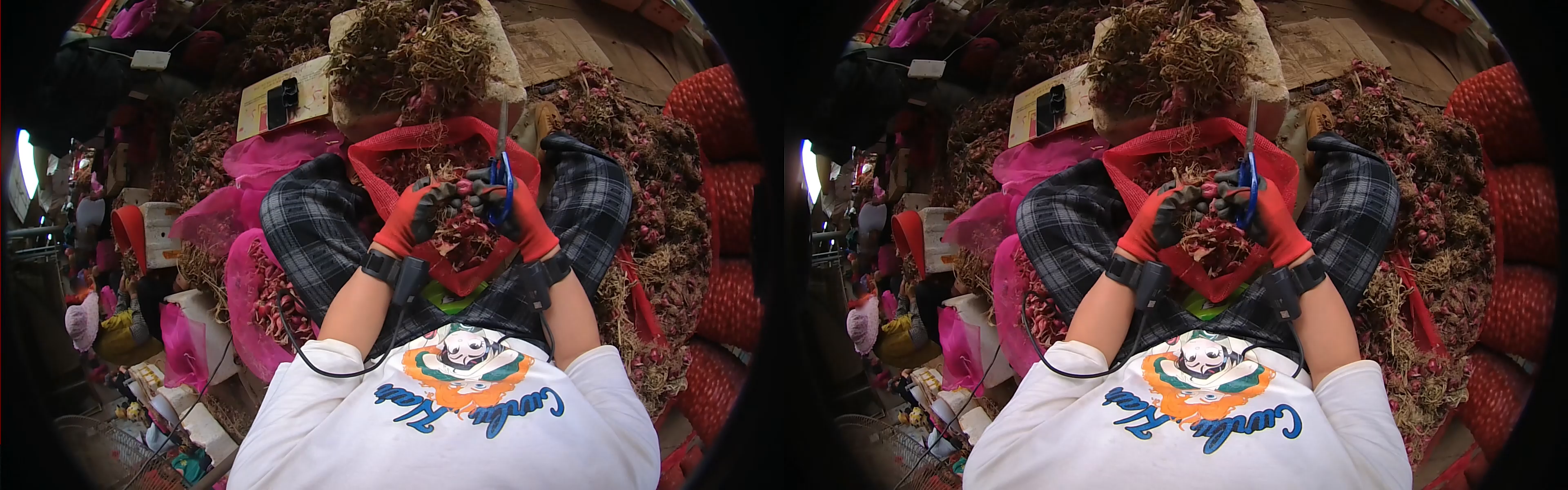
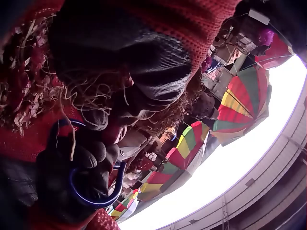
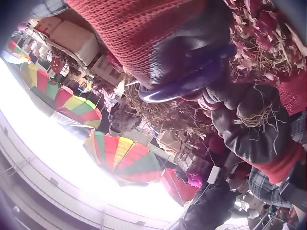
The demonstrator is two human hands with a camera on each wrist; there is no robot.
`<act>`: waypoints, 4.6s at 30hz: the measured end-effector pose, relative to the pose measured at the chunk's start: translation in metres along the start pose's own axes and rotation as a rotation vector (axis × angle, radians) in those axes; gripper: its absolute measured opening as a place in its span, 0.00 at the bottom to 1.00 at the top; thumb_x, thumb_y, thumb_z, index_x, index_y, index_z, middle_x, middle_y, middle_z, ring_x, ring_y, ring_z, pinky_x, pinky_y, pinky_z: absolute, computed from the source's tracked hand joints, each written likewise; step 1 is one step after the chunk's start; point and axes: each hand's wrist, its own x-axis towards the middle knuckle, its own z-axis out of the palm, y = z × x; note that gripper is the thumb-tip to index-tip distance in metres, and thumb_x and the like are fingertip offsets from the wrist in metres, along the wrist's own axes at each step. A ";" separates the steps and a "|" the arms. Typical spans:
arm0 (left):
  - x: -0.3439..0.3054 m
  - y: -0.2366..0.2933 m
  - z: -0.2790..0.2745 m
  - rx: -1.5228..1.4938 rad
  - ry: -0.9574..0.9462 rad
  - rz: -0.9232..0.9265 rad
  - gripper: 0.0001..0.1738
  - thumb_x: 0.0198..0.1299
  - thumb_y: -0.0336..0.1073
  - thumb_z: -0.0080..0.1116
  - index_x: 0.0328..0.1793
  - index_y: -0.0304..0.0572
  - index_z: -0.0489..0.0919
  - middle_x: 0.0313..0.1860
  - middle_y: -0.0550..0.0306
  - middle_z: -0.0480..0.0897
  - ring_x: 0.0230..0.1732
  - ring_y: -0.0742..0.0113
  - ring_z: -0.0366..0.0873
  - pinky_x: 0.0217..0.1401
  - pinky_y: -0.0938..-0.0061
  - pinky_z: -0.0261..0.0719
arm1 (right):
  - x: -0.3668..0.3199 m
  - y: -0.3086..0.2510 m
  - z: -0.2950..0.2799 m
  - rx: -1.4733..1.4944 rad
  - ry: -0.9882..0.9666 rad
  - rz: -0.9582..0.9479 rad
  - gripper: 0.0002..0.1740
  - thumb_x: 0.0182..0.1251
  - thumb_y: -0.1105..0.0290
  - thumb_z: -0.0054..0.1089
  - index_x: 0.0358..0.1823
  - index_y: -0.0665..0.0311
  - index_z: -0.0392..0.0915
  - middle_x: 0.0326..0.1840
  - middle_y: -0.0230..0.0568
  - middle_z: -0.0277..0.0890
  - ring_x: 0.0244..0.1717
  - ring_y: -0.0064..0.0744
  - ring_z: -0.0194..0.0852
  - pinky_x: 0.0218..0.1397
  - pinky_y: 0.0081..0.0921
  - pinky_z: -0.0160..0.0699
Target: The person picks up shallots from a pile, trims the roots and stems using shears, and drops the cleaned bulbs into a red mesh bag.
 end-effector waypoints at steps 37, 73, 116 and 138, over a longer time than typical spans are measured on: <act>-0.001 -0.004 0.006 0.318 0.075 -0.020 0.11 0.58 0.32 0.58 0.44 0.34 0.79 0.36 0.59 0.83 0.35 0.77 0.77 0.38 0.81 0.74 | -0.002 -0.014 0.006 -0.425 -0.035 -0.123 0.18 0.56 0.71 0.64 0.48 0.71 0.75 0.36 0.35 0.77 0.35 0.22 0.76 0.40 0.18 0.74; 0.005 -0.007 0.014 -0.161 0.043 -0.049 0.18 0.69 0.42 0.45 0.58 0.39 0.71 0.39 0.66 0.73 0.44 0.76 0.70 0.54 0.78 0.69 | 0.021 0.022 0.007 -0.353 0.097 -0.275 0.13 0.56 0.79 0.57 0.45 0.71 0.75 0.40 0.38 0.80 0.41 0.23 0.77 0.46 0.20 0.75; 0.003 -0.015 -0.012 0.162 0.236 0.121 0.09 0.66 0.41 0.52 0.43 0.45 0.75 0.31 0.67 0.74 0.28 0.81 0.71 0.31 0.86 0.72 | 0.007 0.021 0.007 -1.024 0.189 -0.438 0.18 0.56 0.66 0.65 0.45 0.66 0.74 0.38 0.47 0.77 0.41 0.39 0.77 0.43 0.32 0.72; 0.015 -0.026 -0.014 -0.274 0.434 0.091 0.08 0.65 0.34 0.48 0.44 0.41 0.76 0.38 0.58 0.80 0.33 0.68 0.80 0.38 0.76 0.82 | -0.023 0.045 -0.013 -1.766 0.388 -0.330 0.29 0.55 0.46 0.60 0.46 0.65 0.71 0.43 0.50 0.74 0.45 0.51 0.74 0.46 0.41 0.72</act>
